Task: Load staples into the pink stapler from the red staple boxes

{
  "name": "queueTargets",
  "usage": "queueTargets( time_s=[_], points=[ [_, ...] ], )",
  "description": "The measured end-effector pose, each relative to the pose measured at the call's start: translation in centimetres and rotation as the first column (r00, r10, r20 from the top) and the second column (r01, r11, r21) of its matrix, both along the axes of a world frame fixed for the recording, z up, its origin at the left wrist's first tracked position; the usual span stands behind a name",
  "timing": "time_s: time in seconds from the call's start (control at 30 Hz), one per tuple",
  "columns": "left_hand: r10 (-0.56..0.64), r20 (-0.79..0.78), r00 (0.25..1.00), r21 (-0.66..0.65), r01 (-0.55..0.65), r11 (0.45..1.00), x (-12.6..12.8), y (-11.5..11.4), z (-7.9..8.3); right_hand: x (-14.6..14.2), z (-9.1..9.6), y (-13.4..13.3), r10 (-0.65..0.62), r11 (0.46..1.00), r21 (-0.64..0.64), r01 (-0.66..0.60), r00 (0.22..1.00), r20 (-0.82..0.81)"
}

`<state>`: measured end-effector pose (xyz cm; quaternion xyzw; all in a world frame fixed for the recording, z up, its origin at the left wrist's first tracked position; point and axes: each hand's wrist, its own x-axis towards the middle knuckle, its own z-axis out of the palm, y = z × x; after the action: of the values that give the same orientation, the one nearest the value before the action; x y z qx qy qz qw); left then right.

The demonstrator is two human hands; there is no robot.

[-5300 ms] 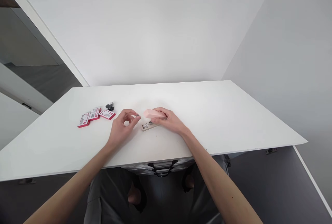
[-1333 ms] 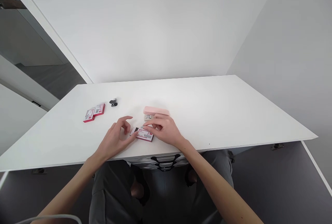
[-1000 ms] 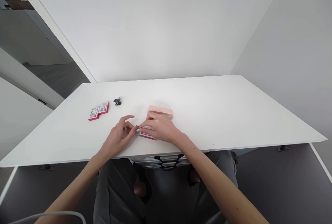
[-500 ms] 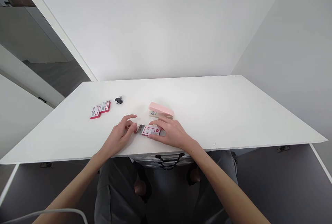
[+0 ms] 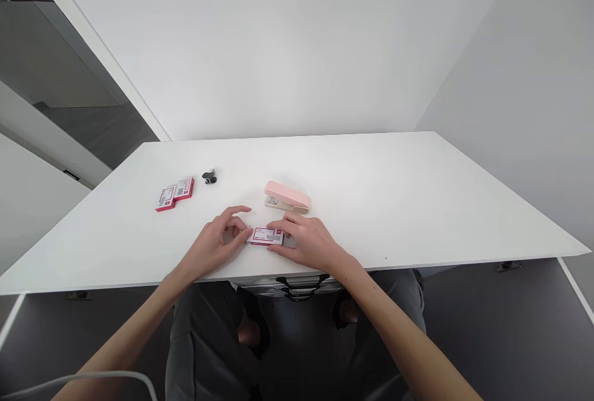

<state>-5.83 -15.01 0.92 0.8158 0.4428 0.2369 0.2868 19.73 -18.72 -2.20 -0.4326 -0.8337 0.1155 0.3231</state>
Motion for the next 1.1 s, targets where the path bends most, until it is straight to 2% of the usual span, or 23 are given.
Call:
queueTargets(
  time_s=[0.13, 0.23, 0.37, 0.43, 0.5, 0.6, 0.73, 0.8, 0.87, 0.97, 1.03, 1.1],
  points=[
    [-0.047, -0.013, 0.999, -0.017, 0.047, 0.999, 0.2, -0.2, 0.3, 0.0, 0.1, 0.0, 0.019, 0.999, -0.028, -0.02, 0.999, -0.032],
    [-0.058, -0.034, 0.998, 0.09, 0.061, 0.994, 0.2, -0.2, 0.3, 0.0, 0.3, -0.1, 0.018, 0.999, -0.041, -0.02, 0.999, -0.043],
    [-0.136, -0.129, 0.982, 0.234, 0.163, 0.958, 0.1, -0.2, -0.2, 0.1, 0.5, -0.3, 0.009, 0.998, -0.068, -0.014, 0.998, -0.068],
    [-0.137, -0.157, 0.978, 0.286, 0.178, 0.942, -0.3, -0.1, -0.5, 0.2, 0.5, -0.5, -0.005, 0.996, -0.091, -0.004, 0.996, -0.094],
    [-0.078, -0.155, 0.985, 0.353, 0.129, 0.927, -1.3, 0.3, -0.5, 0.3, 0.5, -0.7, -0.031, 0.993, -0.114, 0.018, 0.992, -0.12],
    [0.122, -0.13, 0.984, 0.464, -0.048, 0.885, -4.2, 1.1, -0.4, 0.4, 0.4, -1.0, -0.07, 0.989, -0.139, 0.048, 0.985, -0.156],
    [0.413, -0.116, 0.903, 0.575, -0.278, 0.77, -9.5, 2.3, -0.2, 0.3, 0.4, -1.0, -0.078, 0.987, -0.15, 0.055, 0.985, -0.154],
    [0.494, -0.152, 0.856, 0.614, -0.31, 0.726, -11.6, 2.5, -0.2, 0.3, 0.4, -1.0, -0.083, 0.986, -0.156, 0.059, 0.985, -0.152],
    [0.544, -0.175, 0.821, 0.649, -0.319, 0.69, -12.6, 2.4, -0.2, 0.2, 0.5, -1.0, -0.089, 0.985, -0.164, 0.063, 0.984, -0.157],
    [0.532, -0.15, 0.833, 0.703, -0.289, 0.65, -11.5, 2.1, -0.2, 0.2, 0.6, -1.1, -0.091, 0.982, -0.176, 0.062, 0.982, -0.166],
    [0.424, -0.167, 0.89, 0.718, -0.184, 0.671, -9.0, 2.0, 0.1, 0.2, 0.6, -1.1, -0.089, 0.981, -0.184, 0.057, 0.981, -0.173],
    [0.262, -0.225, 0.939, 0.728, -0.017, 0.686, -5.4, 2.2, 0.6, 0.2, 0.7, -1.2, -0.081, 0.981, -0.189, 0.047, 0.981, -0.178]
  ],
)
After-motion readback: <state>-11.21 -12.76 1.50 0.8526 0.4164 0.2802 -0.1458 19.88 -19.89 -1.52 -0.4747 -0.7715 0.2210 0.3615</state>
